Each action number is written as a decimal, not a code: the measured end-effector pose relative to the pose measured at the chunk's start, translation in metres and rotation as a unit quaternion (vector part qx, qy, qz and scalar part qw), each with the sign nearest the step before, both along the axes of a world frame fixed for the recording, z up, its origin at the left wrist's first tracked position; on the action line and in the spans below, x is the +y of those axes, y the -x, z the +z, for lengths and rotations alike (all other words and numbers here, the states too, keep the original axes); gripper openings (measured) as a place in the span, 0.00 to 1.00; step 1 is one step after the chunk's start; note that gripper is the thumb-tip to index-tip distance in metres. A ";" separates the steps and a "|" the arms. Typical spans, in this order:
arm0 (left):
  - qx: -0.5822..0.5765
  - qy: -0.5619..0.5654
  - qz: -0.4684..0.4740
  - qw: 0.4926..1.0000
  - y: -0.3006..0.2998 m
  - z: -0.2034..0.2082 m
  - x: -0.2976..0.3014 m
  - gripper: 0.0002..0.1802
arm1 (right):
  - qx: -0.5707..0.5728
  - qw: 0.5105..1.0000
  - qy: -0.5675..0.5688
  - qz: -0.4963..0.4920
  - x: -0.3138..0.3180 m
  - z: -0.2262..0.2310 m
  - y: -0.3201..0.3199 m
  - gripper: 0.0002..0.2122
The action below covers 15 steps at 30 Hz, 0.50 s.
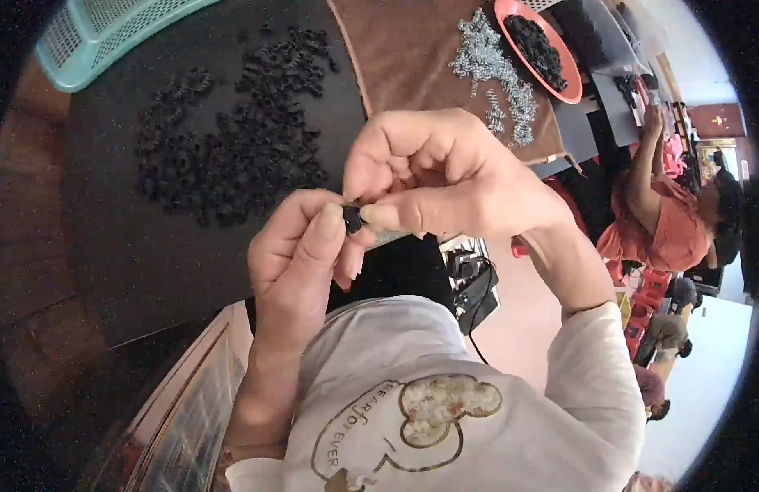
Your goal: The person is assembling small black components with silver metal jump rings.
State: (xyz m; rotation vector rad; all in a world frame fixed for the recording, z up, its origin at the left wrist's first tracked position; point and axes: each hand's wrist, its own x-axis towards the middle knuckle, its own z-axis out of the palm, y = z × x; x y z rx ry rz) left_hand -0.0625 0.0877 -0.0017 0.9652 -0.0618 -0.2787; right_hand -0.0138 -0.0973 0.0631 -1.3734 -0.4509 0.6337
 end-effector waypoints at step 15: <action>-0.008 -0.060 -0.014 0.998 -0.001 0.006 -0.003 0.12 | -0.011 0.999 0.016 -0.035 -0.001 -0.006 0.012 0.11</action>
